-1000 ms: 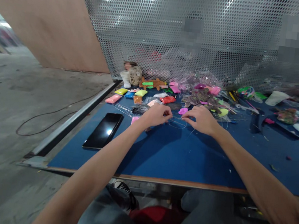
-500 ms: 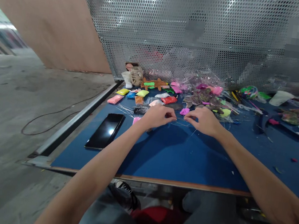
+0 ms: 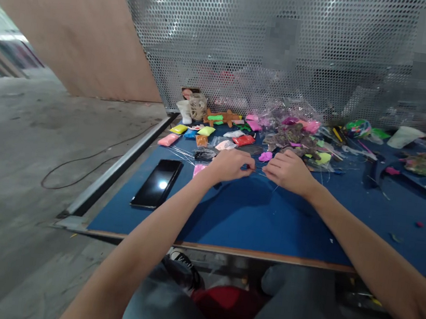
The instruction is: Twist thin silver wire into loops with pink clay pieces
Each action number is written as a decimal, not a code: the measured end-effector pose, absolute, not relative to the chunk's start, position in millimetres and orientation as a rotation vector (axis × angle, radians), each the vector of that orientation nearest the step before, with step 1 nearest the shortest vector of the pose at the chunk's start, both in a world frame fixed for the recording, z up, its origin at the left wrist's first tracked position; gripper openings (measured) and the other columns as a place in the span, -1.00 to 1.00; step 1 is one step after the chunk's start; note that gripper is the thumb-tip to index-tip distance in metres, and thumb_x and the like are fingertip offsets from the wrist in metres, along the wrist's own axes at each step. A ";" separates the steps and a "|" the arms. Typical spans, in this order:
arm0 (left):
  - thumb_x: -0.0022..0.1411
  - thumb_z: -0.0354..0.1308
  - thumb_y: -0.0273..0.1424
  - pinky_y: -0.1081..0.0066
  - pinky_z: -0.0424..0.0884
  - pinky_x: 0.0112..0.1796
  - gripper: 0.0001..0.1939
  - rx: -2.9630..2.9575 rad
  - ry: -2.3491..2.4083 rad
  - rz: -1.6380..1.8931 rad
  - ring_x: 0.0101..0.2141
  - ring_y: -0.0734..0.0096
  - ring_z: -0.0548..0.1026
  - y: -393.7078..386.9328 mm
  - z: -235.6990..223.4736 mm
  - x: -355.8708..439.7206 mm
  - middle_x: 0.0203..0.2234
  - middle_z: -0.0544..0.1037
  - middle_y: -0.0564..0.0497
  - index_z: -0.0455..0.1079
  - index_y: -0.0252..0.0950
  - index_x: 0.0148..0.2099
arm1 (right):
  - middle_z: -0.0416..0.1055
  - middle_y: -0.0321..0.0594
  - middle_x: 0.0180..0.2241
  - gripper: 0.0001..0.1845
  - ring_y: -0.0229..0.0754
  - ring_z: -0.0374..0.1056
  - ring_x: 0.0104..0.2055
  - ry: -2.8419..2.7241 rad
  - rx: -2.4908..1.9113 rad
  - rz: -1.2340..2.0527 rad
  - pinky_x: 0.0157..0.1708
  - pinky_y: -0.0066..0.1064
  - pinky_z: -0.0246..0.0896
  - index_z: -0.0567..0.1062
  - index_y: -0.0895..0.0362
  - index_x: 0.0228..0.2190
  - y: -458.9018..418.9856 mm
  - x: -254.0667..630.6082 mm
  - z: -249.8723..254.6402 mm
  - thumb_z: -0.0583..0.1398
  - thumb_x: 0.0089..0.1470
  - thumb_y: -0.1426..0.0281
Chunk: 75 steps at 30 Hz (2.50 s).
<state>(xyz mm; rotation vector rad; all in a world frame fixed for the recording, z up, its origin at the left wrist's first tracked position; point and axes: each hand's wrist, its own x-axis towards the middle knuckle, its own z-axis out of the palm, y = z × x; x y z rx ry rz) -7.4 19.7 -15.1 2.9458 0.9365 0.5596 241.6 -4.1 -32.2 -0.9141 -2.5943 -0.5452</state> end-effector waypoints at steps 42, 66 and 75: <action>0.39 0.05 -0.34 0.43 0.28 -0.30 -0.79 2.950 0.867 0.411 -0.21 0.34 0.53 28.8 -10.9 -11.5 -0.20 0.63 0.05 0.53 -0.17 -0.12 | 0.60 -0.16 -0.11 -0.72 0.00 0.47 -0.09 -2.437 -1.089 0.283 -0.02 -0.15 0.27 0.64 0.02 -0.17 0.3 261.3 -21.1 0.14 0.27 0.25; 0.37 0.10 -0.29 0.46 0.30 -0.27 -0.76 2.825 0.765 0.484 -0.29 0.37 0.56 32.6 -17.1 -12.8 -0.29 0.67 0.01 0.60 -0.20 -0.14 | 0.58 -0.16 -0.34 -0.75 -0.12 0.47 -0.33 -2.282 -1.073 0.426 -0.25 -0.27 0.30 0.60 0.08 -0.30 -1.5 255.3 -26.4 0.20 0.20 0.19; 0.38 0.08 -0.33 0.46 0.30 -0.28 -0.77 2.890 0.758 0.426 -0.29 0.38 0.56 35.6 -20.8 -11.4 -0.28 0.66 0.01 0.57 -0.22 -0.16 | 0.52 -0.19 -0.42 -0.73 -0.16 0.42 -0.42 -2.327 -1.117 0.657 -0.37 -0.32 0.29 0.52 0.09 -0.35 1.3 261.5 -30.0 0.18 0.21 0.17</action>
